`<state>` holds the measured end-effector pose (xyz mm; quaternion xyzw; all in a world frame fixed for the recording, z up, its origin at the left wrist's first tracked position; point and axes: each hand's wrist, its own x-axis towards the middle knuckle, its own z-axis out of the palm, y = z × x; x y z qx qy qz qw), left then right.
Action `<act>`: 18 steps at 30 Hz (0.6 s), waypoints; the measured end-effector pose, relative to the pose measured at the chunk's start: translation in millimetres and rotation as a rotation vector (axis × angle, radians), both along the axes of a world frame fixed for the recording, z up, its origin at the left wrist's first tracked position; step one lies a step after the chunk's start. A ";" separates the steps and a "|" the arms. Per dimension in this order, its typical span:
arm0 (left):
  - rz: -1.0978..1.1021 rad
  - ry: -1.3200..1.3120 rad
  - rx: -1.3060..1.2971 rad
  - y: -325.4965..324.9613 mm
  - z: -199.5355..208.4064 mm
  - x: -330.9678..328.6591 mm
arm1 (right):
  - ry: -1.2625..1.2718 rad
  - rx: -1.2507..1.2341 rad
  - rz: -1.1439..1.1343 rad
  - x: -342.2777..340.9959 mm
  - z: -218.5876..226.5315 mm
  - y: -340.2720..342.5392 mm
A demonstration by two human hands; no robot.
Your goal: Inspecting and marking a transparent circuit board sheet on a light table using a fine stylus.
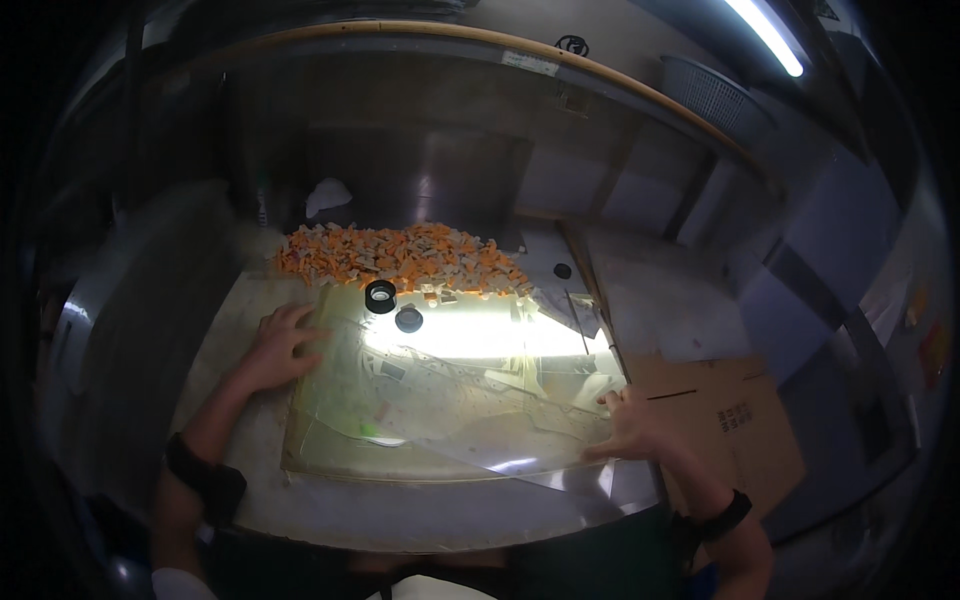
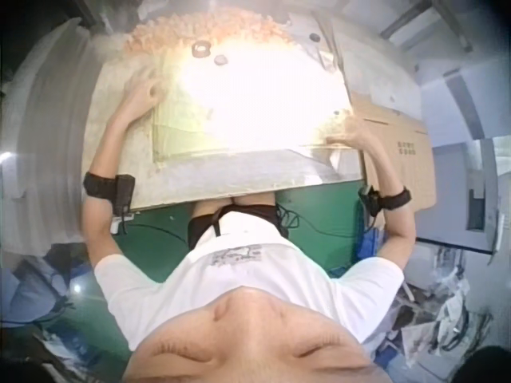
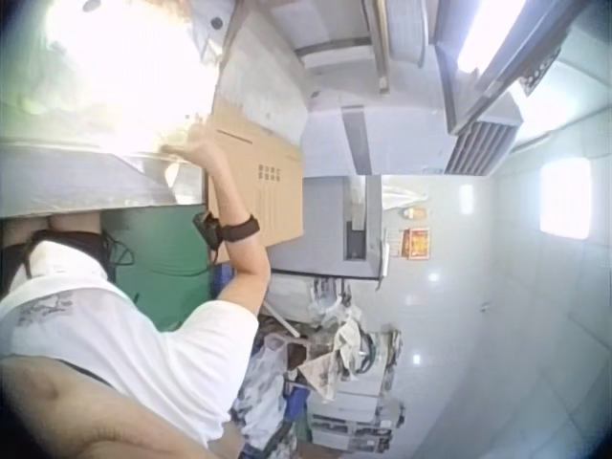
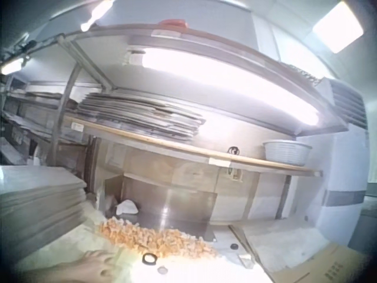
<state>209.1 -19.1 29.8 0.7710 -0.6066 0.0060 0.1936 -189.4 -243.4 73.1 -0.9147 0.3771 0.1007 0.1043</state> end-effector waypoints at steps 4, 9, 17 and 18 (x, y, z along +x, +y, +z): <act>0.033 0.067 0.083 -0.8 -3.3 -1.0 | -0.073 -0.121 0.043 -10.9 -15.4 5.4; 0.047 0.103 0.145 0.2 4.7 -11.1 | -0.076 -0.018 0.027 -13.5 -12.2 -0.4; 0.066 0.104 0.155 1.8 -3.1 -9.0 | -0.705 0.601 -0.434 -17.9 -2.1 15.6; 0.066 0.103 0.148 2.0 -2.9 -9.6 | -0.695 0.597 -0.428 -21.8 -4.4 17.0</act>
